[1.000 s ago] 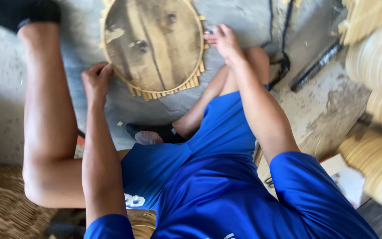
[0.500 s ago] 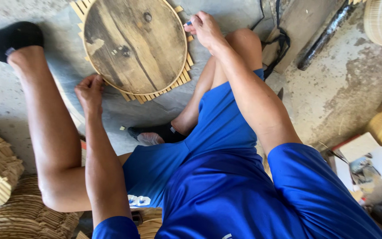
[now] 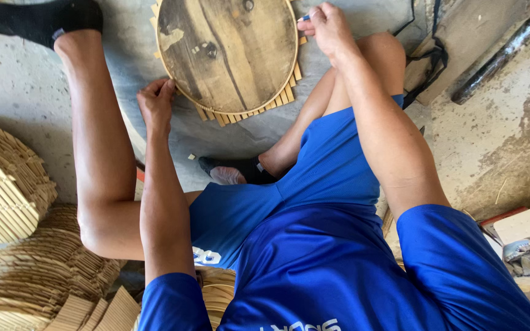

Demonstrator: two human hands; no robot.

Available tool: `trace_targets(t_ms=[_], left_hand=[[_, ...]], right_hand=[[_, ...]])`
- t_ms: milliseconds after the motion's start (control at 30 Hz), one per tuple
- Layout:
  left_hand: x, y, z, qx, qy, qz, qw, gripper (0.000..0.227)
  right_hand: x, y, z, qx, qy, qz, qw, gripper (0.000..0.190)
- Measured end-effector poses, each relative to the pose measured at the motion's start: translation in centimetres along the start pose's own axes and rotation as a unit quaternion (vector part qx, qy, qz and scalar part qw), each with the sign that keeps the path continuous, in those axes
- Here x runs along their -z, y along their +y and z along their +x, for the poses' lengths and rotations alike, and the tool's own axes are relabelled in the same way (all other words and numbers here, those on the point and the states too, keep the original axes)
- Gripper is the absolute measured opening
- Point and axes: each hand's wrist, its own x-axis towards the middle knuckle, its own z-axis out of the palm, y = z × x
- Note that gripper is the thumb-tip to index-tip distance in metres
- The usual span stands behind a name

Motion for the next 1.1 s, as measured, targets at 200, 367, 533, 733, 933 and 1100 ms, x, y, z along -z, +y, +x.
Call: trace_targets(t_ms=[200, 367, 533, 733, 933, 1100], left_hand=[[0.4, -0.6, 0.4, -0.024, -0.014, 0.004, 1.000, 0.017], [-0.4, 1.5, -0.2, -0.256, 0.179, 0.157, 0.937, 0.015], [-9.5, 7.6, -1.5, -0.228, -0.036, 0.535, 0.812, 0.092], [-13.8, 11.8, -1.9, -0.145, -0.056, 0.528, 0.835, 0.084], [-13.8, 11.5, -1.3, -0.107, -0.077, 0.493, 0.860, 0.075], [-14.1, 11.2, -0.9, -0.105, -0.094, 0.495, 0.857, 0.075]], right_hand=[[0.3, 0.3, 0.5, 0.019, -0.005, 0.031, 0.999, 0.023], [0.9, -0.4, 0.2, 0.007, 0.048, 0.003, 0.999, 0.022], [2.1, -1.8, -0.1, 0.061, 0.052, 0.071, 0.994, 0.015], [3.3, -3.0, -0.7, 0.050, 0.080, 0.055, 0.994, 0.013], [0.6, -7.4, -1.4, 0.095, 0.019, 0.057, 0.994, 0.011], [-9.1, -16.5, 0.2, 0.182, -0.201, -0.102, 0.957, 0.011]])
